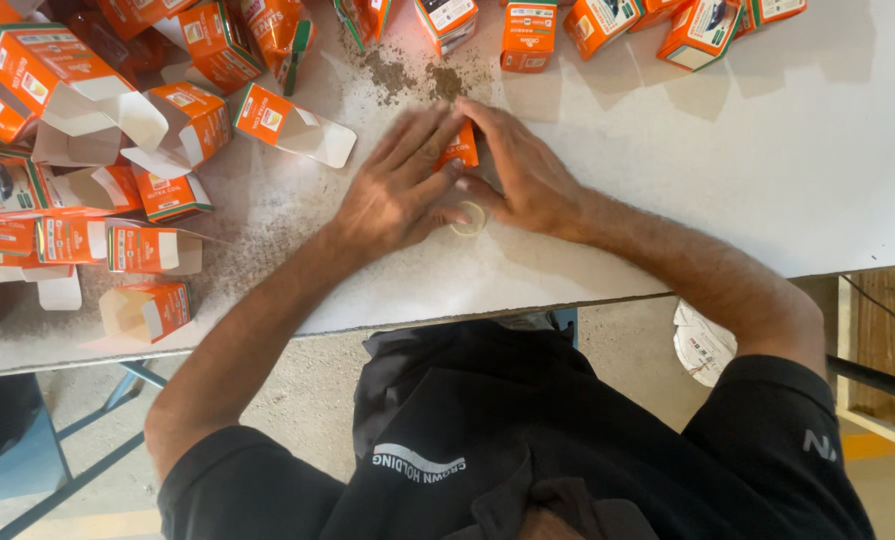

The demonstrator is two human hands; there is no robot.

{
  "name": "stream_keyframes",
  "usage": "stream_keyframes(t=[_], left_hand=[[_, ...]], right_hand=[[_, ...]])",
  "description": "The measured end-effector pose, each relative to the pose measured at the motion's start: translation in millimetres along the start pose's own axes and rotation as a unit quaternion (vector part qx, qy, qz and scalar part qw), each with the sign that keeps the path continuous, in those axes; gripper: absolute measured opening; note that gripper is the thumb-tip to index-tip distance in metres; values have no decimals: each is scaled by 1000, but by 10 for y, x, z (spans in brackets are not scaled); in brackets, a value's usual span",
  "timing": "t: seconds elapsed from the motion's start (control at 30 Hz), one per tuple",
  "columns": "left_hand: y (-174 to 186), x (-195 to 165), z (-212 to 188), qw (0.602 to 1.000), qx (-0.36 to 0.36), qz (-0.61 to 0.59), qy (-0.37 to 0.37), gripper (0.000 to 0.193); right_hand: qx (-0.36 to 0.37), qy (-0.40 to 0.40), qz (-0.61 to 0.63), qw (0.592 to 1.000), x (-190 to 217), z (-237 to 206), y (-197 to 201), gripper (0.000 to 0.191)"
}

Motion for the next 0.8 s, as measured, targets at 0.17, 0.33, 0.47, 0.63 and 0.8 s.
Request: stream_keyframes(t=[0.17,0.33,0.47,0.63,0.8], left_hand=[[243,63,-133,993,-100,5,58,40],[362,122,-285,974,-180,5,138,46],[303,120,-351,976,-169,4,141,40],[300,170,-352,966,-180,-4,184,35],[496,72,-230,969,-196,72,134,30]], right_hand=[[-25,119,-243,962,21,488,1,84],[-11,93,-278,956,-483,973,109,60],[-30,57,-287,956,-853,678,328,56],[-57,23,-359,931,-1220,140,927,47],[-25,-15,-425,905,-1388,-173,1556,41]])
Point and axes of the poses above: each hand's wrist, its own z-axis towards the middle knuckle, its own y-axis out of the back of the hand, x = y × z, the point moved 6 cm from there along z, towards the middle knuckle, and after that the axes turned 5 degrees about -y, right-handed, at the moved point
